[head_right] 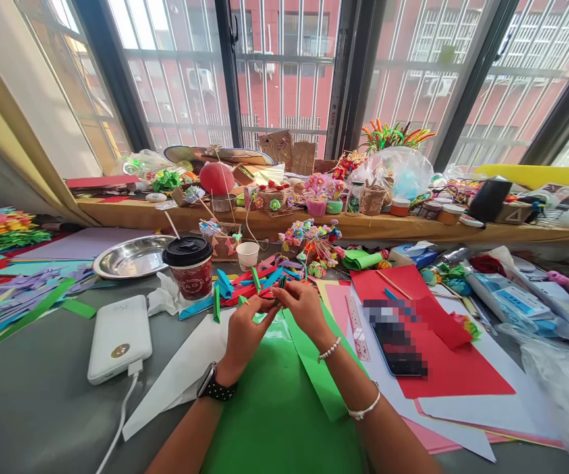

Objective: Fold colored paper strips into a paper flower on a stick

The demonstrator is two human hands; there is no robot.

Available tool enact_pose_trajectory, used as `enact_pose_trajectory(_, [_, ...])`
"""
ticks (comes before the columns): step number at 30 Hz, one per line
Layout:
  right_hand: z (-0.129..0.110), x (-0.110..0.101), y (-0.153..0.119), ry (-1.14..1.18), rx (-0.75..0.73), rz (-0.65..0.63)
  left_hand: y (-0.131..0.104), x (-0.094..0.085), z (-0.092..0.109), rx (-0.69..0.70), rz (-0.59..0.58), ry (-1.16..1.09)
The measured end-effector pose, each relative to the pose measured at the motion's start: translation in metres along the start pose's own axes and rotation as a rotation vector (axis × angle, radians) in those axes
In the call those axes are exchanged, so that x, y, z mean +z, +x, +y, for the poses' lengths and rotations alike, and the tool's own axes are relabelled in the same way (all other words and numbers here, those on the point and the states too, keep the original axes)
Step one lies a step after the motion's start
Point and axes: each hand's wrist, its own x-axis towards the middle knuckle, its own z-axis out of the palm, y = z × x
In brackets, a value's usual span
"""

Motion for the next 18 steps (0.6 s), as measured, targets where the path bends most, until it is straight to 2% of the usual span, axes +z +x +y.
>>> enact_pose_trajectory(5, [-0.001,-0.001,0.0,-0.075,-0.041,0.0,0.003,-0.002,0.001,-0.102,-0.06,-0.201])
enact_pose_trajectory(10, [-0.004,-0.007,0.002,-0.083,-0.039,-0.039,0.01,-0.009,-0.001,-0.267,-0.275,-0.546])
enact_pose_trajectory(15, [-0.011,-0.019,0.002,0.023,0.004,-0.245,0.012,-0.014,-0.004,-0.455,-0.526,-0.926])
enact_pose_trajectory(18, [-0.013,-0.021,0.0,0.091,0.015,-0.338,0.009,-0.013,-0.006,-0.548,-0.587,-1.052])
